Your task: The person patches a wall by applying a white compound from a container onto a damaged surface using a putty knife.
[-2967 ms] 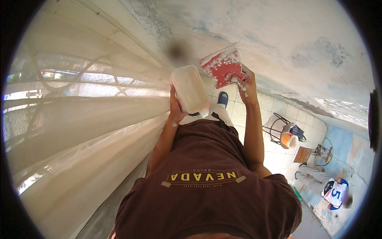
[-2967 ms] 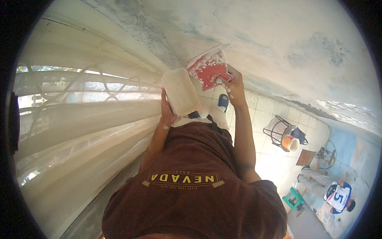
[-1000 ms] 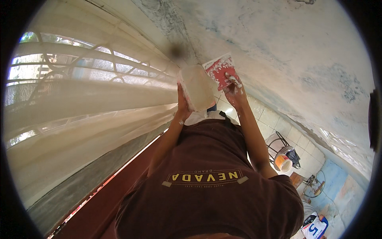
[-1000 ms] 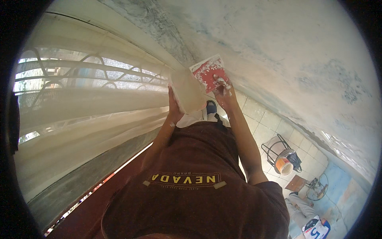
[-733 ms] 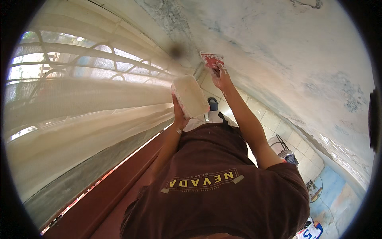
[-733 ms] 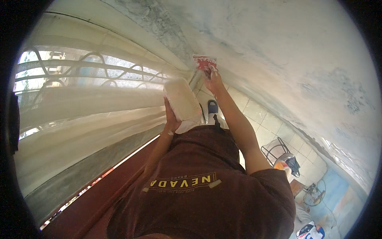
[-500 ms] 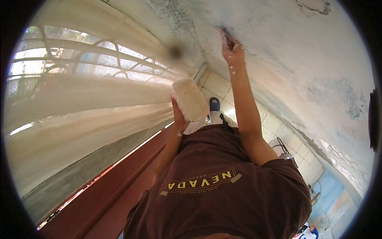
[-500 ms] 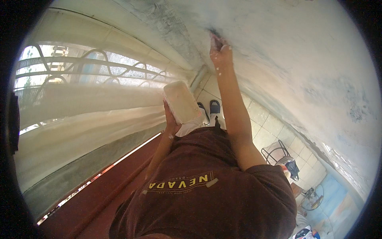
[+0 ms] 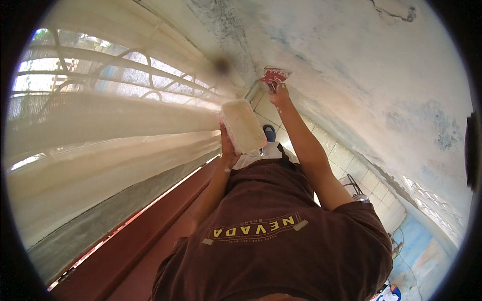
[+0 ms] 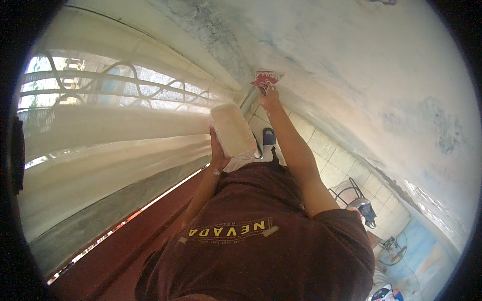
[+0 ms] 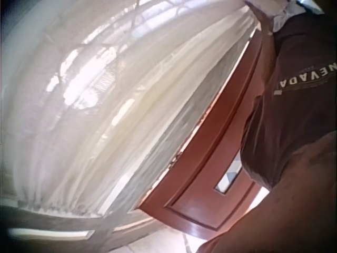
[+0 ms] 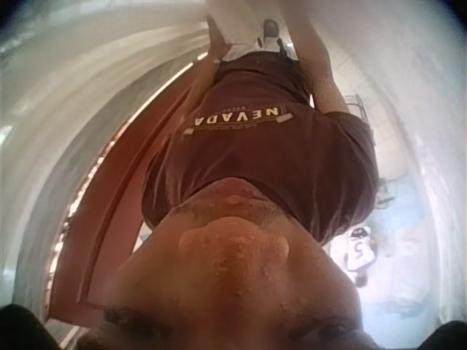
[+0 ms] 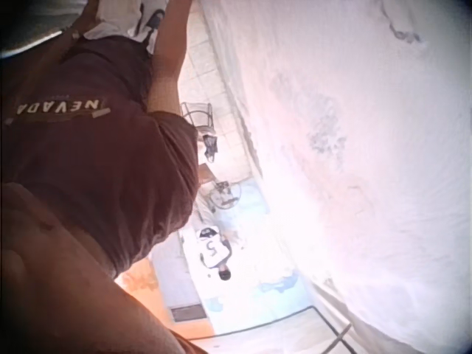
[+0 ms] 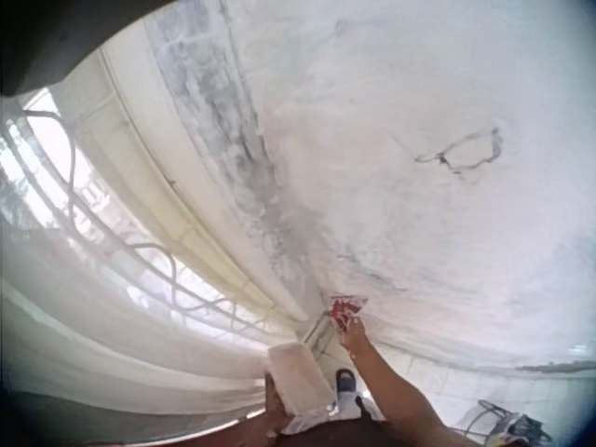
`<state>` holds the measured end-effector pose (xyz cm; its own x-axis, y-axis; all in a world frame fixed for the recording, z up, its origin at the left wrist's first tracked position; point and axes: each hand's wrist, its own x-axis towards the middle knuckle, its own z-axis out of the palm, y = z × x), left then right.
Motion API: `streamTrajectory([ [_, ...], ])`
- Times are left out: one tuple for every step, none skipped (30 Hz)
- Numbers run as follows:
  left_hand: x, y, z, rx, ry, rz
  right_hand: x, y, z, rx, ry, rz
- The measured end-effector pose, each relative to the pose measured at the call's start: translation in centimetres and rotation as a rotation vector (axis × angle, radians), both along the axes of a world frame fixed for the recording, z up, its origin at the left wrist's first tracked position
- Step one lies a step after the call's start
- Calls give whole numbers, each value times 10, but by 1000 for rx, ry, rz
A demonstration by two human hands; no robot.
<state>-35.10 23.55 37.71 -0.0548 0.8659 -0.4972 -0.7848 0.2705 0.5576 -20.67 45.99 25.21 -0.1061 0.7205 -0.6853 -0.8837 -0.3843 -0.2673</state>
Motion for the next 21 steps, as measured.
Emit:
streamTrajectory([
  [4, 11, 0, 0, -2, -41, 3, 18, -15, -2, 28, -89],
  [7, 17, 0, -24, -17, -81, 4, 28, -23, -2, 61, -168],
  [5, 18, 0, -47, -25, -92, -7, 32, -9, -1, 73, -171],
  [5, 21, 1, -45, -15, -104, -12, 44, 7, 9, 95, -191],
  [3, 17, 0, -46, -12, -78, -25, 46, 41, 28, 110, -179],
  [0, 11, 0, -46, -10, -43, -38, 42, 84, 49, 121, -139],
  [-1, 6, 2, -48, -8, -29, -46, 32, 134, 95, 116, -93],
  [-1, 5, 5, -40, -7, -22, -47, 17, 183, 150, 103, -56],
  [0, 8, 9, -30, -7, -29, -44, 8, 221, 199, 93, -49],
  [1, 9, 10, -31, -5, -36, -42, -3, 246, 261, 69, -45],
  [2, 12, 9, -29, 6, -46, -40, -6, 246, 310, 85, -62],
  [3, 17, 8, -25, 15, -58, -38, -7, 243, 358, 99, -81],
  [3, 19, 7, -23, 17, -68, -43, -8, 210, 609, -31, -93],
  [1, 18, 2, -15, 16, -60, -44, -12, 187, 735, -96, -86],
  [1, 17, 1, -8, 15, -56, -43, -16, 165, 859, -161, -94],
  [-2, 12, 1, -8, 17, -39, -35, -27, 148, 786, -365, 62],
  [-2, 11, 1, -16, -15, -21, -28, -28, 129, 749, -472, 133],
  [-3, 10, 0, -24, -47, 1, -22, -29, 108, 713, -574, 210],
  [-3, 14, -2, -19, -51, -7, -16, -16, 83, 503, -242, 215],
  [-2, 17, -6, -32, -60, -25, -10, -3, 58, 286, 87, 210],
  [0, 22, -9, -47, -70, -50, 0, 9, 34, 287, 80, 193],
])
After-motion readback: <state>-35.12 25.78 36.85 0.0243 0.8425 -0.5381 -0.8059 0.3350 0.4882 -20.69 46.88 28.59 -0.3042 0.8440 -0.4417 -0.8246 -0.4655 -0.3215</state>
